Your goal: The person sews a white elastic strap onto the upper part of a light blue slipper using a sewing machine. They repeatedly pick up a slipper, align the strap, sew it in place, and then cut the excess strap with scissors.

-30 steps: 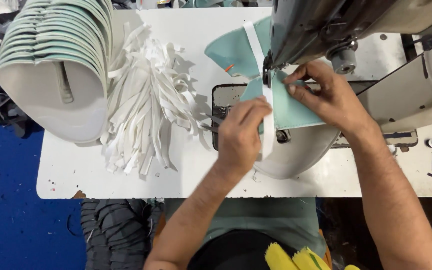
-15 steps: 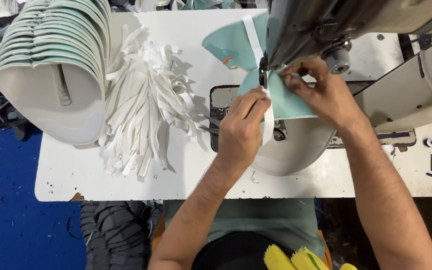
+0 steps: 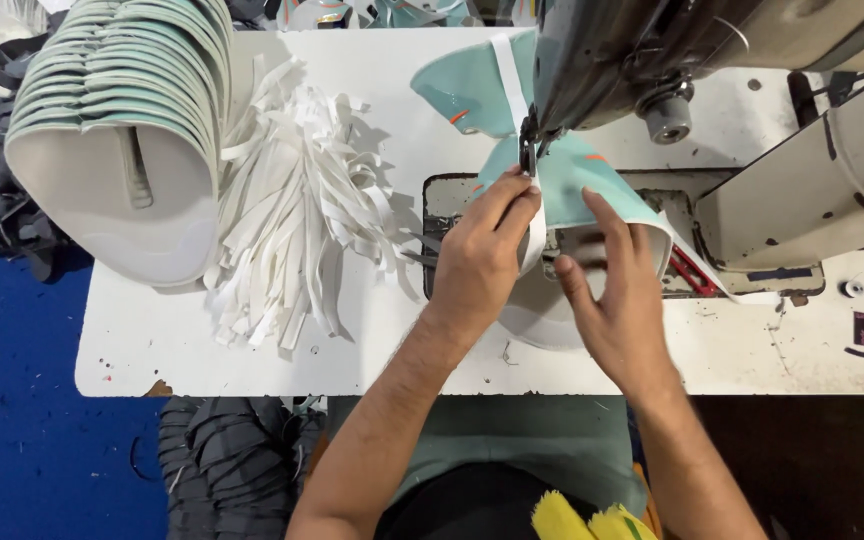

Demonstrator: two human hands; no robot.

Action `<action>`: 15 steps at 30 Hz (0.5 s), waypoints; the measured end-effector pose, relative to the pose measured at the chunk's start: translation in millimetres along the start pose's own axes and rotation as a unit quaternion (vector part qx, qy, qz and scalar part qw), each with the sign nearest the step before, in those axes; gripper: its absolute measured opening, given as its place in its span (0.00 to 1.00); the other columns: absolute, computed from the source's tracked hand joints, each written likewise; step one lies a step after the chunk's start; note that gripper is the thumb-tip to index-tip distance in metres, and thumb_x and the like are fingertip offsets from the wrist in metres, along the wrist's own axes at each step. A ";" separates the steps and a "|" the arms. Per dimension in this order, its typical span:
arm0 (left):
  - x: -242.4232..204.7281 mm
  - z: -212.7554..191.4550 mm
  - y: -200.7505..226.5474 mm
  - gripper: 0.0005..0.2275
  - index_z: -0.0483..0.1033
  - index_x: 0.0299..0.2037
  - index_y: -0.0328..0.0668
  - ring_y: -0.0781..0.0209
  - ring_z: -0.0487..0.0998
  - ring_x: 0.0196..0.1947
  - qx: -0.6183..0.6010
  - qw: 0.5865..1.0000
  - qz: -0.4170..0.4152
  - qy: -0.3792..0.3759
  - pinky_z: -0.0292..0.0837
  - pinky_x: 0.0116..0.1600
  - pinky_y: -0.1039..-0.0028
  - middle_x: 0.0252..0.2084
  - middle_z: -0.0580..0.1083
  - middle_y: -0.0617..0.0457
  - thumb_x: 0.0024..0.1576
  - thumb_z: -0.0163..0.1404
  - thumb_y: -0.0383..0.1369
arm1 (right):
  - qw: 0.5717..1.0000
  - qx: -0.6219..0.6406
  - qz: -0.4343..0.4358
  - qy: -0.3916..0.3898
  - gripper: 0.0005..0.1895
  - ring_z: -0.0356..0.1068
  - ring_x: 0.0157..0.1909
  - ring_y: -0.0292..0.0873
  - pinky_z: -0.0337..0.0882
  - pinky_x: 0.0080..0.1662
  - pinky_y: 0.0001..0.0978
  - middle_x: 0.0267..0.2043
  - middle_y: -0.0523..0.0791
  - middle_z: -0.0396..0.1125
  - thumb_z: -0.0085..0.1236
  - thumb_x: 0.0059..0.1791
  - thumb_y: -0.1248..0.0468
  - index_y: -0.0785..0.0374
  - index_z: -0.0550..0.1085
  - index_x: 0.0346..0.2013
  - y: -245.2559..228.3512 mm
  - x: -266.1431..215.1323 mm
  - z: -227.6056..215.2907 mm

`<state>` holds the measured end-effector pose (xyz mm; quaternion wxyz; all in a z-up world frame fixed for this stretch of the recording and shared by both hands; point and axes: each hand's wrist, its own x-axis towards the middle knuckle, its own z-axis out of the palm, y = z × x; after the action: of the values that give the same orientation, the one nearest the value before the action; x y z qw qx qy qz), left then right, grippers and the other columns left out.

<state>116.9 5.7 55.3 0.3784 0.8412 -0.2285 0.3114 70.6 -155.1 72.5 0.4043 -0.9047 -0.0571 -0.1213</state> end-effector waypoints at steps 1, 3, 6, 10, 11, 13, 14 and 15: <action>0.4 -0.7 -0.3 0.11 0.76 0.51 0.30 0.49 0.76 0.62 0.002 1.000 0.004 -0.005 0.76 0.64 0.65 0.55 0.73 0.46 0.59 0.52 0.18 | 0.999 0.024 -0.041 -0.008 0.31 0.66 0.60 0.50 0.70 0.56 0.40 0.66 0.55 0.60 0.57 0.55 0.63 0.65 0.59 0.71 6.0 -0.4 4.9; -1.0 -1.8 -1.4 0.11 0.76 0.51 0.30 0.49 0.76 0.62 -0.001 1.000 0.007 -0.005 0.75 0.65 0.64 0.55 0.73 0.46 0.58 0.52 0.18 | 0.997 0.046 -0.056 -0.010 0.32 0.63 0.66 0.52 0.67 0.61 0.41 0.70 0.56 0.58 0.56 0.56 0.62 0.67 0.57 0.72 7.5 2.3 10.0; -2.0 -2.9 -1.8 0.12 0.76 0.52 0.30 0.49 0.75 0.63 0.001 1.000 0.009 -0.007 0.73 0.67 0.62 0.56 0.74 0.46 0.58 0.51 0.18 | 0.995 0.081 -0.064 -0.018 0.33 0.61 0.71 0.54 0.64 0.67 0.43 0.73 0.57 0.55 0.54 0.58 0.59 0.70 0.54 0.72 8.1 7.5 15.8; -1.7 -2.3 -2.9 0.13 0.75 0.54 0.29 0.47 0.74 0.64 -0.017 1.000 0.005 -0.016 0.73 0.66 0.63 0.57 0.73 0.44 0.59 0.51 0.18 | 0.992 0.120 -0.025 -0.028 0.32 0.64 0.68 0.51 0.67 0.63 0.40 0.73 0.56 0.56 0.51 0.58 0.58 0.69 0.54 0.72 5.9 13.4 16.7; -0.7 -4.0 -3.3 0.13 0.75 0.54 0.29 0.47 0.74 0.64 -0.017 1.000 0.005 -0.013 0.73 0.66 0.63 0.57 0.73 0.44 0.59 0.51 0.18 | 0.992 0.119 -0.028 -0.028 0.32 0.64 0.68 0.51 0.67 0.63 0.40 0.73 0.56 0.56 0.51 0.58 0.58 0.69 0.54 0.72 7.2 14.0 17.4; 0.3 -7.1 -3.9 0.13 0.75 0.53 0.32 0.46 0.77 0.61 -0.035 0.999 0.010 0.003 0.76 0.64 0.64 0.56 0.74 0.46 0.58 0.50 0.18 | 0.986 0.161 -0.003 -0.035 0.32 0.66 0.66 0.48 0.71 0.59 0.37 0.72 0.55 0.57 0.49 0.58 0.56 0.69 0.54 0.71 10.4 14.3 18.7; 4.0 -9.2 -8.3 0.13 0.75 0.53 0.32 0.46 0.77 0.61 -0.036 0.999 0.010 0.005 0.76 0.64 0.64 0.56 0.74 0.46 0.58 0.50 0.18 | 0.987 0.160 -0.005 -0.035 0.32 0.66 0.66 0.48 0.71 0.59 0.37 0.72 0.55 0.57 0.49 0.58 0.56 0.69 0.54 0.71 9.8 15.8 18.8; 7.0 -11.6 -12.2 0.10 0.76 0.51 0.33 0.49 0.79 0.54 -0.082 0.996 -0.044 0.005 0.76 0.58 0.66 0.53 0.75 0.46 0.60 0.49 0.19 | 0.984 0.175 0.005 -0.036 0.32 0.67 0.65 0.47 0.72 0.57 0.37 0.72 0.54 0.56 0.49 0.58 0.55 0.69 0.53 0.71 9.3 16.0 19.1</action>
<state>125.3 21.2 60.2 0.4607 0.8147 -0.2144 0.2792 91.2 -146.9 57.7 0.5544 -0.8242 -0.0877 -0.0751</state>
